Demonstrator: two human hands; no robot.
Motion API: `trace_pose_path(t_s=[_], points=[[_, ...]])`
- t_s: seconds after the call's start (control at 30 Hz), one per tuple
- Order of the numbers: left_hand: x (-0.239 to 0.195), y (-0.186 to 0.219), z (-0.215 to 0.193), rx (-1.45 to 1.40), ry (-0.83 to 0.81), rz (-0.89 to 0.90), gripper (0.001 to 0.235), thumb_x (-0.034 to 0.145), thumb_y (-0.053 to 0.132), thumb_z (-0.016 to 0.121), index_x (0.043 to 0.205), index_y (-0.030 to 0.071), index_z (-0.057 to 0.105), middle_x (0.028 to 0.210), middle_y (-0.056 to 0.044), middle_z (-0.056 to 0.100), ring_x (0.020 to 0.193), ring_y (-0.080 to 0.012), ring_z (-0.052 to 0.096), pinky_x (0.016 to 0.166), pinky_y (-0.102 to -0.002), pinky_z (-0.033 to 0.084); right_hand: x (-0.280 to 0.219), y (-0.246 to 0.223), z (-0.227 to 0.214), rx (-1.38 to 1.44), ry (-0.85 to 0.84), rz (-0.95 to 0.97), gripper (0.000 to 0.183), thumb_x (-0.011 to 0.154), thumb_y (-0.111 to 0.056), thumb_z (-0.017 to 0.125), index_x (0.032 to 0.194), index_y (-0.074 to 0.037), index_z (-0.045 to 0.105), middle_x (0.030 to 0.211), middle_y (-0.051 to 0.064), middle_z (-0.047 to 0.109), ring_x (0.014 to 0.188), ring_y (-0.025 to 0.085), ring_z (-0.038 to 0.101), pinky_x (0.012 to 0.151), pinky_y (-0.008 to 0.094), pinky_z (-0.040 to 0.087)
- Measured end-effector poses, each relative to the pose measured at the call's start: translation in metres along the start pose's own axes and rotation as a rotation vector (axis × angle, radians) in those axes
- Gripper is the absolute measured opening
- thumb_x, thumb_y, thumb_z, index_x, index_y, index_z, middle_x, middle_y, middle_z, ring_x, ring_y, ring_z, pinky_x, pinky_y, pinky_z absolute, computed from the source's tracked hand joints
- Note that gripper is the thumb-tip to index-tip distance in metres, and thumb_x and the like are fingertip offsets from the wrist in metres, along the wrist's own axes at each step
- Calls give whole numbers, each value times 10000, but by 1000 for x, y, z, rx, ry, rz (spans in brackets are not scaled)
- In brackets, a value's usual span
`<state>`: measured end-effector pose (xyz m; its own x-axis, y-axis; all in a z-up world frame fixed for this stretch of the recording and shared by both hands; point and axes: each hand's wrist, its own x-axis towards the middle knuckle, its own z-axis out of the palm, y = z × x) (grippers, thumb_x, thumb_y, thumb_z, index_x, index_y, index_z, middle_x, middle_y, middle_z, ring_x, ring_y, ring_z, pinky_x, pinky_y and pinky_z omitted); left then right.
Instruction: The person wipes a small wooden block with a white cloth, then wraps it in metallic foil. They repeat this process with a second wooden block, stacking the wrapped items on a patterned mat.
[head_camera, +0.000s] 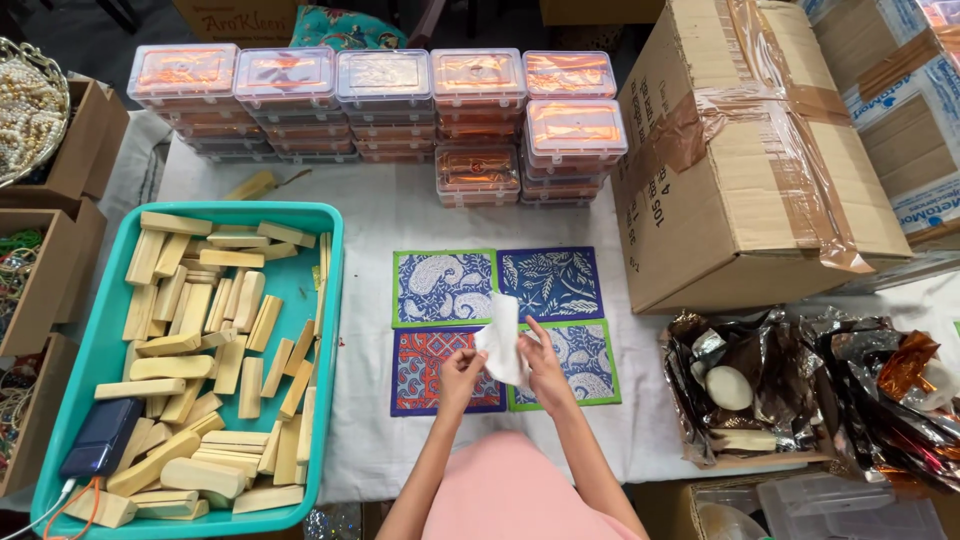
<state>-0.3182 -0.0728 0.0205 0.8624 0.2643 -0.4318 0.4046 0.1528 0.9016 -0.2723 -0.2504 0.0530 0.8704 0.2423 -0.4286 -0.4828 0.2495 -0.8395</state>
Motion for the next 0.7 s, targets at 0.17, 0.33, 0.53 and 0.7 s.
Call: trace_pose_path(t_s=[0.17, 0.33, 0.53, 0.7], points=[[-16, -3, -7, -239, 61, 28, 221, 934, 253, 726, 981, 40, 693, 879, -17, 726, 786, -78, 685, 677, -244, 570, -14, -28, 12, 162, 31, 23, 863, 781, -10, 771, 1524, -231, 392, 1430, 91, 537, 1162, 189, 628, 858, 332, 576], [-29, -5, -9, -396, 127, 30, 252, 958, 267, 725, 1040, 34, 677, 985, -69, 718, 855, -110, 696, 706, -248, 601, -14, -18, 10, -102, 113, -212, 752, 828, 27, 800, 1510, -118, 521, 1450, 106, 572, 925, 121, 564, 811, 241, 571], [-83, 92, -8, 567, 420, 926, 612, 855, 289, 800, 1341, 44, 518, 1366, -91, 569, 1198, -313, 614, 1016, -439, 481, -21, -37, 17, -56, 124, -121, 643, 797, -27, 780, 1401, -111, 577, 1343, 58, 637, 887, 78, 654, 596, 203, 530], [-66, 76, -6, 758, 80, 1023, 287, 836, 184, 816, 1106, 184, 719, 1174, 47, 717, 1102, -200, 719, 1075, -435, 508, -18, -31, 10, -82, 29, -147, 480, 925, -192, 758, 1379, -72, 659, 1300, 80, 684, 931, 69, 656, 725, 208, 576]])
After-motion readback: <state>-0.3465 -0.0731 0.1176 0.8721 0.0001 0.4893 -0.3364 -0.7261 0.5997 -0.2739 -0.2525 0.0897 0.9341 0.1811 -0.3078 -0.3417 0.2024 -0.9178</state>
